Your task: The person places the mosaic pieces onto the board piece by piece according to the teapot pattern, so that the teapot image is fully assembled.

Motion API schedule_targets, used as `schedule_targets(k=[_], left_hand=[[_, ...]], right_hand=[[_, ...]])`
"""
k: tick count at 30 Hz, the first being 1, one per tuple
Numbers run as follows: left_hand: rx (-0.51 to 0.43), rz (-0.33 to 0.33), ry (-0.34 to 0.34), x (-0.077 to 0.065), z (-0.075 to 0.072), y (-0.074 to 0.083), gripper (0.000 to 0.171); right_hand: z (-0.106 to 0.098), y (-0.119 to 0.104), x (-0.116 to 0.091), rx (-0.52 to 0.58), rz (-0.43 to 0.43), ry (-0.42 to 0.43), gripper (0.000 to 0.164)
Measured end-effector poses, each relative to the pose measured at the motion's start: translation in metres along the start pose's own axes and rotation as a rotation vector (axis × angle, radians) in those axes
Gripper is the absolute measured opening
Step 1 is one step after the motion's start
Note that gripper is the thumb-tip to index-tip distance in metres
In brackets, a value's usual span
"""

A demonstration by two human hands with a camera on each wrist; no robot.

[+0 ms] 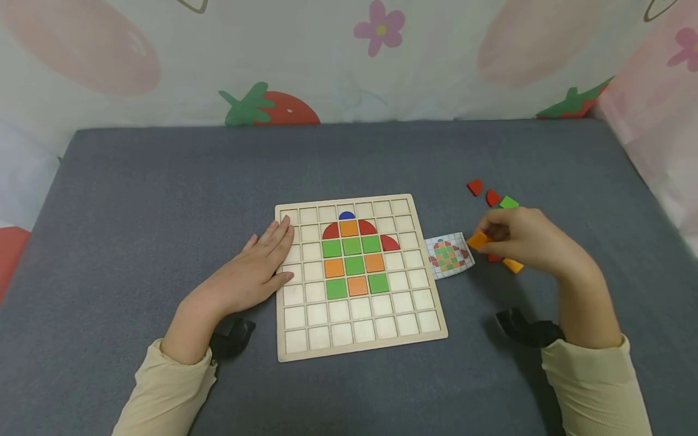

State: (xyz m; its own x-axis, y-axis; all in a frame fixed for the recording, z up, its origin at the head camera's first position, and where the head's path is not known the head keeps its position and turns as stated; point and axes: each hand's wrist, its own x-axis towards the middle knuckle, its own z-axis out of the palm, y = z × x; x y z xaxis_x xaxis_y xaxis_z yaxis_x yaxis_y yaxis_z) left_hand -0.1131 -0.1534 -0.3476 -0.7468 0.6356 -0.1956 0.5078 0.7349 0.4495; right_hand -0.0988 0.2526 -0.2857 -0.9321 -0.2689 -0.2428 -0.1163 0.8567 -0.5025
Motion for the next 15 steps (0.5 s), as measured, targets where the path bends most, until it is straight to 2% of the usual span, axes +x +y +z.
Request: schedule_targets(k=[8,15], left_hand=[[0.0,0.0,0.001,-0.001,0.0,0.0,0.068],[0.001,-0.003,0.0,-0.001,0.001,-0.001,0.068]], right_hand=[[0.008,-0.011,0.002,0.051,-0.093,0.021,0.01],[0.015,-0.018,0.005,0.091,-0.134,0.019,0.01]])
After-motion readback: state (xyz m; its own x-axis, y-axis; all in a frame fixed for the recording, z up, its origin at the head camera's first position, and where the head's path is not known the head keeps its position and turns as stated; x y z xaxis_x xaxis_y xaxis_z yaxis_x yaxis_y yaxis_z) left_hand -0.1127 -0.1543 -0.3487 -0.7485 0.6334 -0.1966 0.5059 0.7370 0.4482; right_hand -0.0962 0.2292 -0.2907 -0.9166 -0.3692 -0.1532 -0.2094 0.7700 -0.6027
